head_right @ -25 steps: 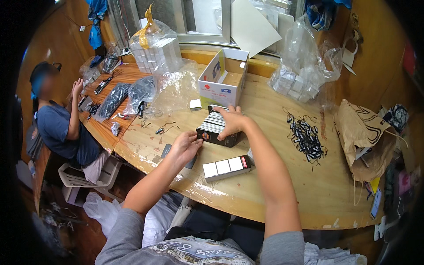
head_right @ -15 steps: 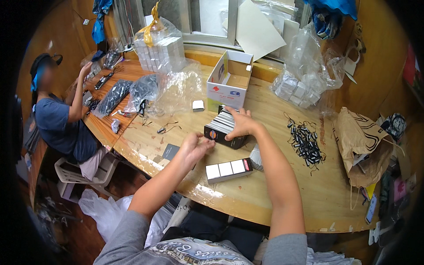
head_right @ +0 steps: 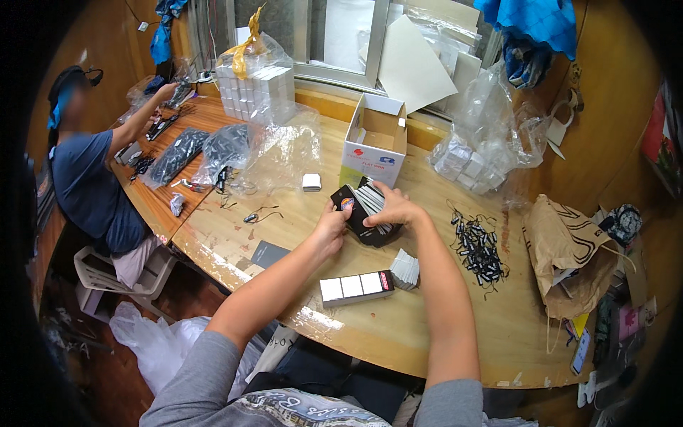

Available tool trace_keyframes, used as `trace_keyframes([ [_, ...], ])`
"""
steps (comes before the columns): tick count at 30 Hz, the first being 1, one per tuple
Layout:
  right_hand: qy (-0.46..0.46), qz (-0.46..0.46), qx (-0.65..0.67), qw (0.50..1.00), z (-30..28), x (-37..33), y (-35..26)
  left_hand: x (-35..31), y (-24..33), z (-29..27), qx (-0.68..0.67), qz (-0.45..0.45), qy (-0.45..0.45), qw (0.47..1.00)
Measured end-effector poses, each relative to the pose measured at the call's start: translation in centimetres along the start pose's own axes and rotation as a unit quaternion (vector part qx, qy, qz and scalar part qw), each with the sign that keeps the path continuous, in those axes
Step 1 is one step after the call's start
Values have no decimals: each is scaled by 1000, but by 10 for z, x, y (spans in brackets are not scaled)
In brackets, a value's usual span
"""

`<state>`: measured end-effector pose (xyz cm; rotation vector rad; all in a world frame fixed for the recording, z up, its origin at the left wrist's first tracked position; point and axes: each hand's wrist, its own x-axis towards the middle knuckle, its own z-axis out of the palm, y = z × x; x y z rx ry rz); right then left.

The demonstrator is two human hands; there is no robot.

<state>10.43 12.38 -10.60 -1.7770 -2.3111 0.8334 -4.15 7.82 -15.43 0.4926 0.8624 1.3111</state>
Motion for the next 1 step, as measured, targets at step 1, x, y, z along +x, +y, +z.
trace_keyframes([
  [1, -8, 6, 4, 1000, 2, 0, -2, 0, -1, 0, 0, -1, 1, 1000],
])
